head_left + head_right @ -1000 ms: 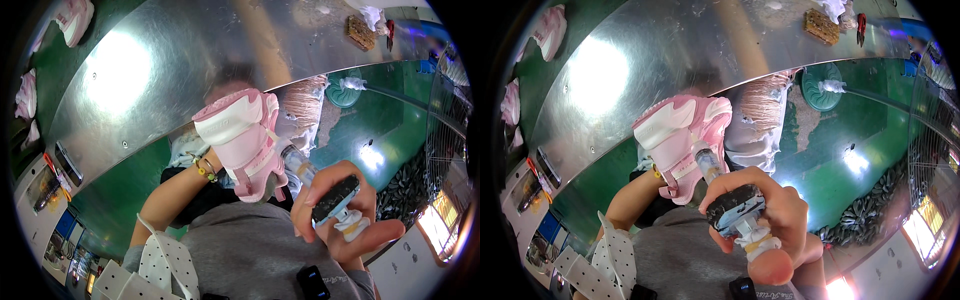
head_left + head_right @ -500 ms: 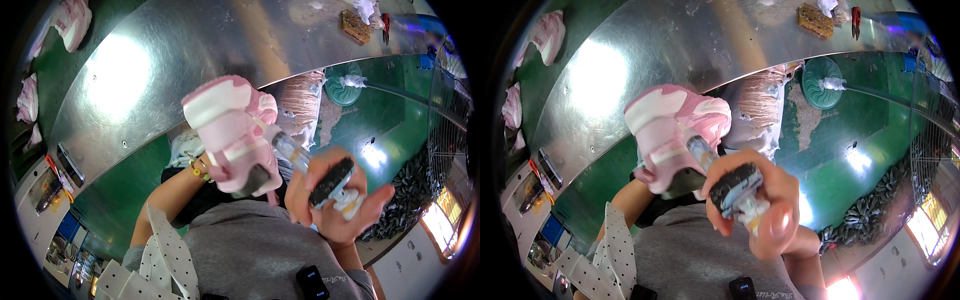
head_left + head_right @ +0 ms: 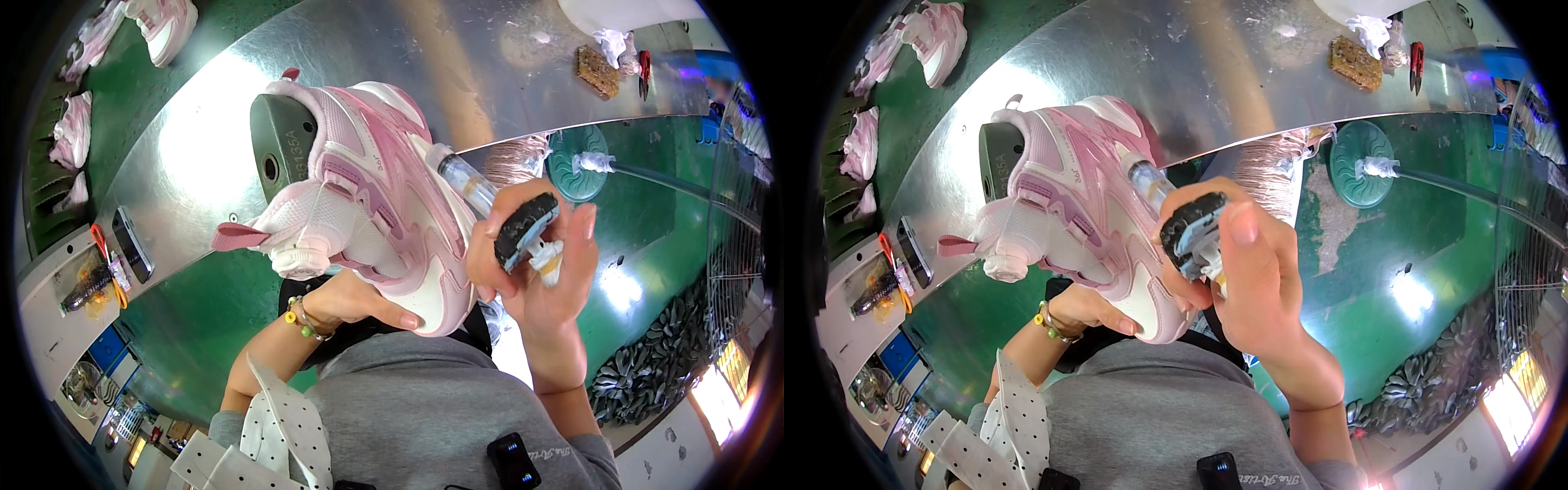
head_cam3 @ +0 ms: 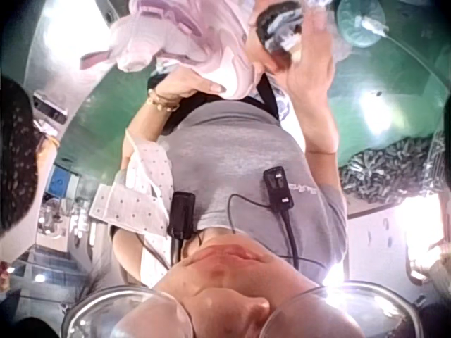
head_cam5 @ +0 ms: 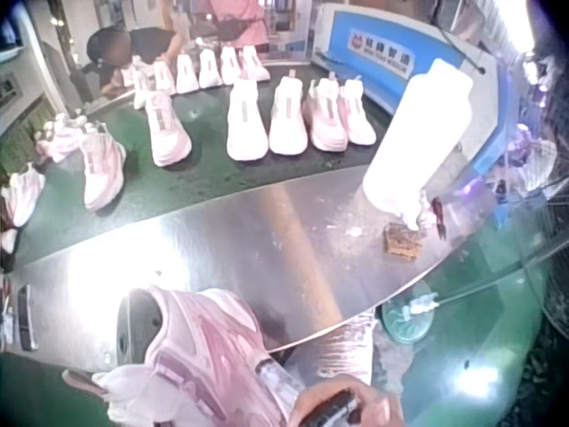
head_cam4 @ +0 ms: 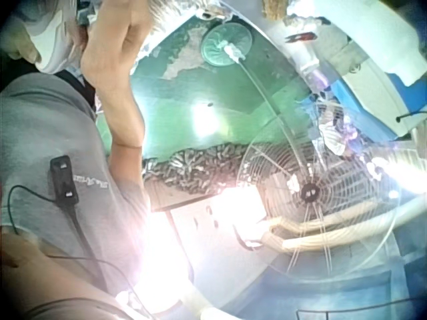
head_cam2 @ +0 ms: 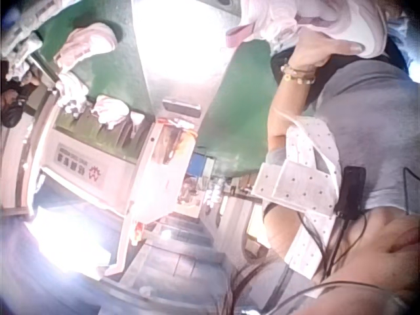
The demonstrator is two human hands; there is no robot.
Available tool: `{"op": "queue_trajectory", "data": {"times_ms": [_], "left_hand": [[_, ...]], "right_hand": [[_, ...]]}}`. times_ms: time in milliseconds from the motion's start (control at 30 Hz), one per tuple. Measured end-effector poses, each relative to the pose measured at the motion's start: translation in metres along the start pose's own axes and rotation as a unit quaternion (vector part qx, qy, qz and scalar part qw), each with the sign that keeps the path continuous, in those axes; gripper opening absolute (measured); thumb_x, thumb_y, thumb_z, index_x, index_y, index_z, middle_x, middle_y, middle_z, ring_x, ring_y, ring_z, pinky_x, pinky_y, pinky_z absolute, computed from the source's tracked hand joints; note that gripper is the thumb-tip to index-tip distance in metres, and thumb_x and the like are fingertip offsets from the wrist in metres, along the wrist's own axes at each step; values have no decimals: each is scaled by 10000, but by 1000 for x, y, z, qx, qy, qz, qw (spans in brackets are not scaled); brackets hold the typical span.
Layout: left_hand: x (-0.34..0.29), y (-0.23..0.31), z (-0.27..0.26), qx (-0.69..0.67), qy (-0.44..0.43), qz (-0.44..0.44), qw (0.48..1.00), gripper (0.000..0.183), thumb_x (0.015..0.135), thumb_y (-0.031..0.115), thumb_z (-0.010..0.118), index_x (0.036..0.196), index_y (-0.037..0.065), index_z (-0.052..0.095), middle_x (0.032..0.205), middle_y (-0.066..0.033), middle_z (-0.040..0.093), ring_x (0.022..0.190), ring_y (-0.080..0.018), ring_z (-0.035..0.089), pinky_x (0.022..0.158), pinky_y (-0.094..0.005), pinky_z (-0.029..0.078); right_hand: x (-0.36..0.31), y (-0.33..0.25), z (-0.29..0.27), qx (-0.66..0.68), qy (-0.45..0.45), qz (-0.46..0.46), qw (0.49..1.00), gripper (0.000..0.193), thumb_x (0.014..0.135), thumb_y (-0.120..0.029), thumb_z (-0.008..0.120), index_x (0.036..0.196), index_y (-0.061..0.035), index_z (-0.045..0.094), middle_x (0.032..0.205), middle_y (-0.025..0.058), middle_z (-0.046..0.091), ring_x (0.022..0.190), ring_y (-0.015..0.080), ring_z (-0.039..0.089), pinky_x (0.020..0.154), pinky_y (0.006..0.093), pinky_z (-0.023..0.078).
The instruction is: The person repeatedly picks up pink and white sneakers from a metal table, inserts a syringe into the sole, and injects a clear liquid. After each injection, the shoe is placed back on the table. The process is repeated for multiple shoes in a factory setting.
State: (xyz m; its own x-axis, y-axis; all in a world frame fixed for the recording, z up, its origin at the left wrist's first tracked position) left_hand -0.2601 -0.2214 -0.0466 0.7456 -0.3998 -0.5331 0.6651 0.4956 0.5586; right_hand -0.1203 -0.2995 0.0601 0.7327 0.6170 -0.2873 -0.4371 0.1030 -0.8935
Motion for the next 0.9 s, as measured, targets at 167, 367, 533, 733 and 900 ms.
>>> {"op": "queue_trajectory", "data": {"times_ms": [167,367,533,733,900], "left_hand": [[-6,-1,-3,-23,14,-46,999,514,607,-3,782,1074,12,568,1011,-35,599,926,-124,553,820,-275,450],[-3,17,10,-98,-4,57,994,628,606,-45,760,1173,8,494,1086,-53,569,999,-150,546,851,-296,456],[6,19,26,-211,-32,23,977,601,663,-59,699,1209,7,459,1140,-87,545,1063,-189,528,916,-319,431],[44,22,35,-330,-30,67,941,560,691,-89,626,1210,5,437,1144,-93,532,1080,-214,513,949,-330,409],[81,49,47,-269,-73,164,946,504,690,-96,598,1158,43,473,1099,-66,540,1055,-190,513,920,-301,421]], "right_hand": [[-20,4,-2,36,0,18,999,594,917,-537,202,856,-6,464,446,17,352,392,106,336,401,238,292],[-50,1,-17,65,4,44,997,552,922,-489,300,886,23,505,488,31,414,450,84,374,440,224,295],[-76,-13,-29,45,34,43,997,614,889,-569,309,870,15,495,471,36,408,416,99,387,396,228,297],[-100,-22,-48,103,55,-38,992,586,877,-572,345,870,-5,492,460,28,385,405,121,397,385,243,319],[-99,-27,-48,35,114,-84,989,596,855,-624,300,856,-42,428,455,38,376,392,128,360,361,241,294]]}}
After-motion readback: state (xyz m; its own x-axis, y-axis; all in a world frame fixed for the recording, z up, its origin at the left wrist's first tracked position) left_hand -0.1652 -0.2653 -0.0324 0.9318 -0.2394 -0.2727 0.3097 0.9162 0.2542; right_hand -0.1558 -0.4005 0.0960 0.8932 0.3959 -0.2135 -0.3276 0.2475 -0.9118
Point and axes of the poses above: each hand's wrist, its own x-axis towards the middle knuckle, its own z-axis out of the palm, y = z × x, the point moved 7 cm from there along x, towards the middle knuckle
